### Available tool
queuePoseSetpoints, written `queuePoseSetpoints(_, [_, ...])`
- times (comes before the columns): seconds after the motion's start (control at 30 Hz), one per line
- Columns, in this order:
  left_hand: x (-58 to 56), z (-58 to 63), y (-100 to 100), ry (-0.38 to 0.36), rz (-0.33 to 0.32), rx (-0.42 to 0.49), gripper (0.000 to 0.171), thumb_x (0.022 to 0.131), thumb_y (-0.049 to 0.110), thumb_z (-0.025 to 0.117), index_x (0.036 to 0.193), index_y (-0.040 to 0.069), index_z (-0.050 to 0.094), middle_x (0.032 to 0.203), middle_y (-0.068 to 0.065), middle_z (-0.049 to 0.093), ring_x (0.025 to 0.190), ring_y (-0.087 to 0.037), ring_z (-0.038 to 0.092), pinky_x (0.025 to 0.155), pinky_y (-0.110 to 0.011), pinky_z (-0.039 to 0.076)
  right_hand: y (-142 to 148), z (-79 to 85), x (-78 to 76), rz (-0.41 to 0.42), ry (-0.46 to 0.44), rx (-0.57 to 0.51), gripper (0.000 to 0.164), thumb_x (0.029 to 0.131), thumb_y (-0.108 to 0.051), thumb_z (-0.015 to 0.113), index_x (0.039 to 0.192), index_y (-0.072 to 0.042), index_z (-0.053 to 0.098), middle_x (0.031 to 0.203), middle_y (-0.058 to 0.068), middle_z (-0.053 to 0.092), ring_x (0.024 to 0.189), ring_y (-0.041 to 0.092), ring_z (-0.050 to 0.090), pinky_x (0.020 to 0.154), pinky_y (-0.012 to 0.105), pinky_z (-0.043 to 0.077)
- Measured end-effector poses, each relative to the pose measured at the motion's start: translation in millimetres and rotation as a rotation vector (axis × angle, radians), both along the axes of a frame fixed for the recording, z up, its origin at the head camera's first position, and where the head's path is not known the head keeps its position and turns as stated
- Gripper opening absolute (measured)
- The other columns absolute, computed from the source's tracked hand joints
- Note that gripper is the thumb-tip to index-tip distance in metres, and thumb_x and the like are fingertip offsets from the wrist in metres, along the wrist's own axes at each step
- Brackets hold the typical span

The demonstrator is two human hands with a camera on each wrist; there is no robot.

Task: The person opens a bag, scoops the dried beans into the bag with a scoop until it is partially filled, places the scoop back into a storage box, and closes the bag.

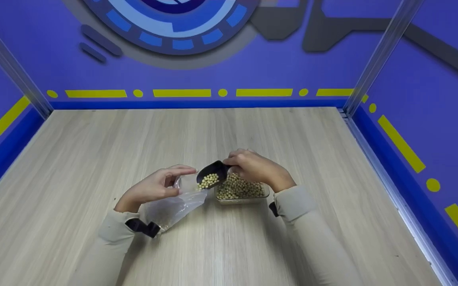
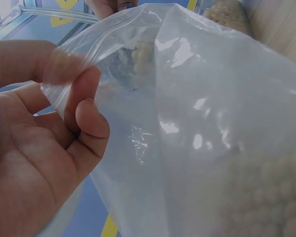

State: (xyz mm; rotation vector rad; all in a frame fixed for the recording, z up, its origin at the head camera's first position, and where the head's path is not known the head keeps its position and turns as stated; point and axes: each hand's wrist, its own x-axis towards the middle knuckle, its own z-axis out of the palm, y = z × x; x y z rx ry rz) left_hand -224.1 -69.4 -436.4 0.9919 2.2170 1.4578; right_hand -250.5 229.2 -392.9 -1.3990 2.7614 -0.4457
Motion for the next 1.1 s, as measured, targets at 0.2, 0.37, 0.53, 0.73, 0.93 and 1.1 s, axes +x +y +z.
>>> queuePoseSetpoints(0.2, [0.0, -0.3, 0.5, -0.008, -0.004, 0.003, 0.062, 0.077, -0.009, 0.052, 0.138, -0.005, 0.047, 0.142, -0.018, 0.046, 0.078, -0.01, 0.042, 0.069, -0.017, 0.039, -0.8, 1.2, 0.5, -0.002, 0.019, 0.008, 0.025, 0.088, 0.0, 0.063, 0.112, -0.002, 0.07, 0.091, 0.007, 0.064, 0.08, 0.017, 0.055, 0.072, 0.036, 0.048])
queuePoseSetpoints(0.37, [-0.8, -1.5, 0.2, -0.007, -0.013, 0.004, 0.062, 0.077, -0.009, 0.052, 0.138, -0.006, 0.046, 0.14, -0.017, 0.047, 0.078, -0.012, 0.04, 0.069, -0.019, 0.038, -1.9, 2.6, 0.9, 0.003, 0.034, 0.009, 0.024, 0.088, -0.001, 0.064, 0.111, -0.002, 0.07, 0.088, 0.006, 0.063, 0.077, 0.015, 0.053, 0.069, 0.034, 0.047])
queuePoseSetpoints(0.53, [-1.6, -2.1, 0.2, -0.01, -0.003, 0.002, 0.062, 0.077, -0.008, 0.053, 0.138, -0.005, 0.047, 0.138, -0.017, 0.049, 0.079, -0.014, 0.04, 0.068, -0.019, 0.038, -2.6, 5.0, 1.8, 0.007, 0.044, 0.018, 0.023, 0.088, -0.001, 0.064, 0.11, -0.002, 0.07, 0.087, 0.006, 0.062, 0.075, 0.015, 0.052, 0.067, 0.032, 0.048])
queuePoseSetpoints(0.73, [-0.5, -1.4, 1.1, 0.017, 0.005, -0.011, 0.061, 0.077, -0.008, 0.054, 0.138, -0.005, 0.047, 0.138, -0.018, 0.049, 0.077, -0.015, 0.04, 0.066, -0.019, 0.037, -3.1, 7.2, 3.1, 0.019, 0.077, 0.018, 0.022, 0.088, 0.0, 0.064, 0.108, -0.002, 0.07, 0.088, 0.007, 0.064, 0.076, 0.015, 0.053, 0.067, 0.032, 0.049])
queuePoseSetpoints(0.93, [0.5, -1.6, 0.9, 0.037, 0.016, -0.023, 0.061, 0.077, -0.008, 0.054, 0.138, -0.006, 0.047, 0.14, -0.018, 0.048, 0.077, -0.013, 0.041, 0.066, -0.018, 0.038, -1.2, 12.0, 5.3, 0.001, 0.076, 0.0, 0.025, 0.089, -0.003, 0.064, 0.113, 0.0, 0.069, 0.093, 0.008, 0.065, 0.08, 0.018, 0.058, 0.072, 0.036, 0.05])
queuePoseSetpoints(1.1, [-0.8, -1.6, 0.8, 0.039, 0.017, -0.028, 0.062, 0.077, -0.007, 0.053, 0.139, -0.004, 0.047, 0.14, -0.016, 0.048, 0.077, -0.012, 0.041, 0.067, -0.018, 0.039, 4.6, 15.7, 6.0, -0.041, 0.049, -0.033, 0.03, 0.089, -0.002, 0.063, 0.118, 0.001, 0.066, 0.099, 0.011, 0.067, 0.087, 0.022, 0.061, 0.077, 0.039, 0.05])
